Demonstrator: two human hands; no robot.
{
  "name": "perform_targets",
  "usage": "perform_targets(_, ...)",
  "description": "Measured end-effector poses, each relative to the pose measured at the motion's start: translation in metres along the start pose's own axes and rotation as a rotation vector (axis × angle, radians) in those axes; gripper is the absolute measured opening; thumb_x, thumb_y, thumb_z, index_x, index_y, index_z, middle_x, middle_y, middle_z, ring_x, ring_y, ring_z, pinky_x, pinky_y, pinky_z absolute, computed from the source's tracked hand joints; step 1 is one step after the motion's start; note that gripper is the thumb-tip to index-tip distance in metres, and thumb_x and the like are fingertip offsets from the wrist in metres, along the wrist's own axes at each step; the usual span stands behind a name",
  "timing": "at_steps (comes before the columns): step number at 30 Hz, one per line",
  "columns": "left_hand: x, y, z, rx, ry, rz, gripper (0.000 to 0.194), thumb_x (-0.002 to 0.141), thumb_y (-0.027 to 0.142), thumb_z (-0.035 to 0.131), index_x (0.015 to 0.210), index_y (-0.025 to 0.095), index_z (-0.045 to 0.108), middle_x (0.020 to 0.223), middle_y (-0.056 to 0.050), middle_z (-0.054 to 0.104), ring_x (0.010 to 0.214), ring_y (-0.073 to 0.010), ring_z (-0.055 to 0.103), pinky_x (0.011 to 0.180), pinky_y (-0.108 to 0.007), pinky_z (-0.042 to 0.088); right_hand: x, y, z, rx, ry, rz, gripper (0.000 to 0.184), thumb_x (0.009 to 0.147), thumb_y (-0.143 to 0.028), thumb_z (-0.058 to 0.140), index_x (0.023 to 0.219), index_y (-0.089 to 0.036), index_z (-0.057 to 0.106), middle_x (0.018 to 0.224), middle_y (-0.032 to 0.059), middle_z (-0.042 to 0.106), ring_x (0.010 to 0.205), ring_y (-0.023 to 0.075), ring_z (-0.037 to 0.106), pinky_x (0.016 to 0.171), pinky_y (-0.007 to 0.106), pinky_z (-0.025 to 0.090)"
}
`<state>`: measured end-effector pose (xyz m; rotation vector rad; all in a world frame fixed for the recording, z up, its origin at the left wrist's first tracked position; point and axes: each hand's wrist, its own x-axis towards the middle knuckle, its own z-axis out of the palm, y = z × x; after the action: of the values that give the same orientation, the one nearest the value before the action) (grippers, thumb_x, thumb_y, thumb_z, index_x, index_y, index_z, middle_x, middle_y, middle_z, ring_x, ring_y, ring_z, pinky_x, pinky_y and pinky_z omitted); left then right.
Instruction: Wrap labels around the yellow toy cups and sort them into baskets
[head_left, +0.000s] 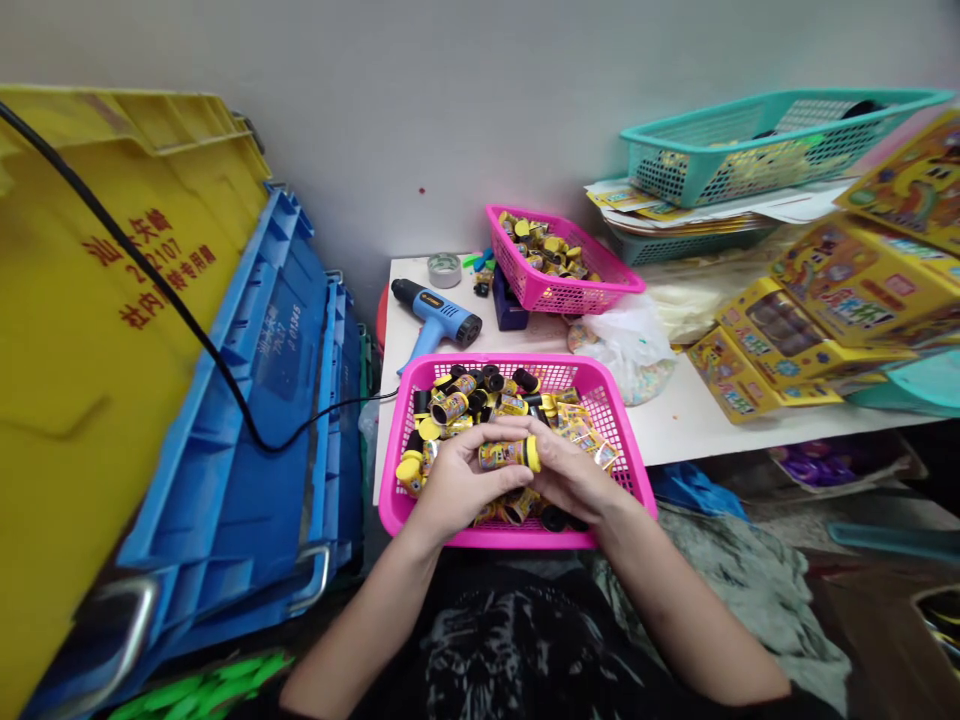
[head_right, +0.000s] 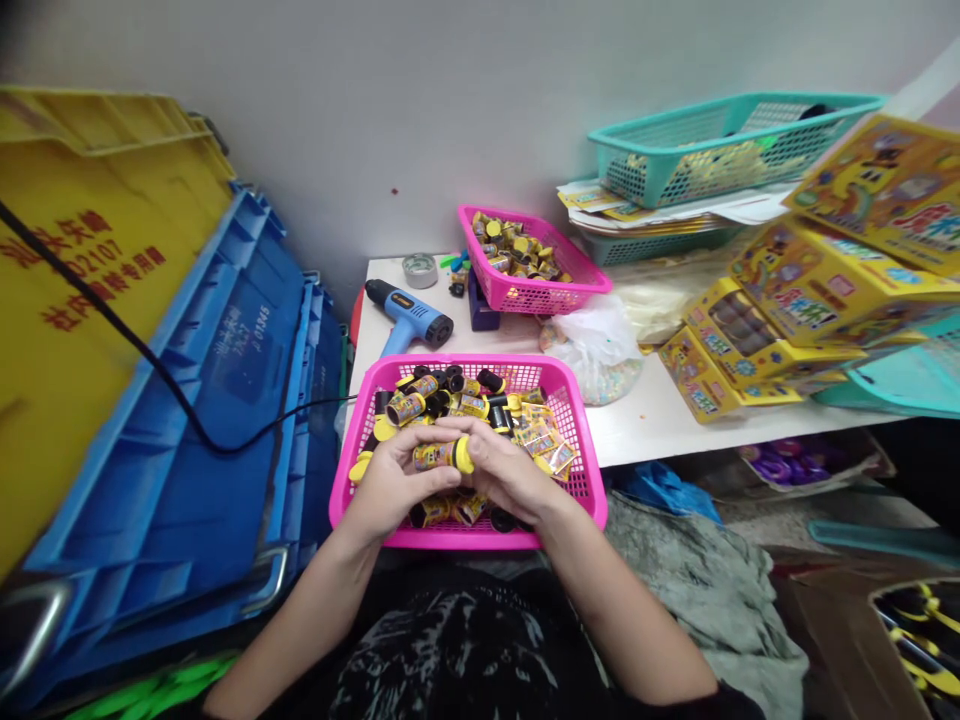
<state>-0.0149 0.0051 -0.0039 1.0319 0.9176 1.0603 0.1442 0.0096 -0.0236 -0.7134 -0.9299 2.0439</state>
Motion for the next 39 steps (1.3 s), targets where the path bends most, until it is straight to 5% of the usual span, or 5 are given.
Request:
perform_targets(7, 0.000, 0.001, 0.004, 0.102, -0.018, 0.029, 0.031, 0.060, 0.025, 0.083, 0.090, 0.019, 0.073, 0.099, -0.004, 0.073, 0.101, -0.0227, 0.065, 0.093, -0.033, 0.048, -0.002, 0.001, -0.006, -0.165, 0.085, -0.143, 0.047, 0.073, -0.056, 0.070, 0.107, -0.025, 0.061, 0.106, 0.0045, 0.060, 0.093, 0.0182, 0.059, 0.077, 0.029, 0.047)
perform_targets(23, -0.010, -0.015, 0.003, -0.383, -0.240, -0.135, 0.021, 0.084, 0.031, 0.064, 0.100, 0.024, 0.053, 0.085, 0.002, 0.055, 0.061, -0.0062, 0.052, 0.054, -0.018, 0.042, -0.008, -0.003, -0.005, -0.326, -0.007, -0.170, 0.043, 0.083, -0.049, 0.063, 0.116, -0.024, 0.052, 0.102, 0.0031, 0.060, 0.089, 0.0145, 0.061, 0.081, 0.030, 0.049)
perform_targets(27, -0.010, -0.011, -0.008, -0.001, -0.285, -0.033, 0.019, 0.089, 0.036, 0.056, 0.105, 0.028, 0.050, 0.099, 0.000, 0.055, 0.071, -0.0101, 0.054, 0.064, -0.024, 0.047, -0.003, -0.028, -0.017, -0.639, -0.065, -0.162, 0.039, 0.089, -0.049, 0.053, 0.119, -0.024, 0.052, 0.107, 0.0048, 0.062, 0.097, 0.0171, 0.060, 0.082, 0.032, 0.049)
perform_targets(33, -0.006, -0.007, -0.021, 1.021, -0.218, 0.288, 0.035, 0.082, 0.036, 0.064, 0.115, 0.026, 0.059, 0.134, -0.009, 0.052, 0.132, -0.0322, 0.035, 0.109, -0.055, 0.028, 0.002, -0.073, -0.075, -1.696, 0.413, -0.011, 0.025, 0.087, -0.037, 0.055, 0.095, -0.017, 0.067, 0.098, 0.0103, 0.069, 0.095, 0.0264, 0.059, 0.084, 0.039, 0.043)
perform_targets(39, -0.003, -0.009, -0.023, 0.950, -0.127, 0.440, 0.024, 0.089, 0.027, 0.055, 0.111, 0.023, 0.064, 0.125, -0.009, 0.061, 0.121, -0.0225, 0.052, 0.104, -0.045, 0.040, -0.005, -0.045, -0.098, -1.828, 0.371, 0.063, 0.010, 0.078, -0.027, 0.066, 0.077, -0.018, 0.071, 0.094, 0.0116, 0.071, 0.101, 0.0317, 0.057, 0.089, 0.047, 0.035)
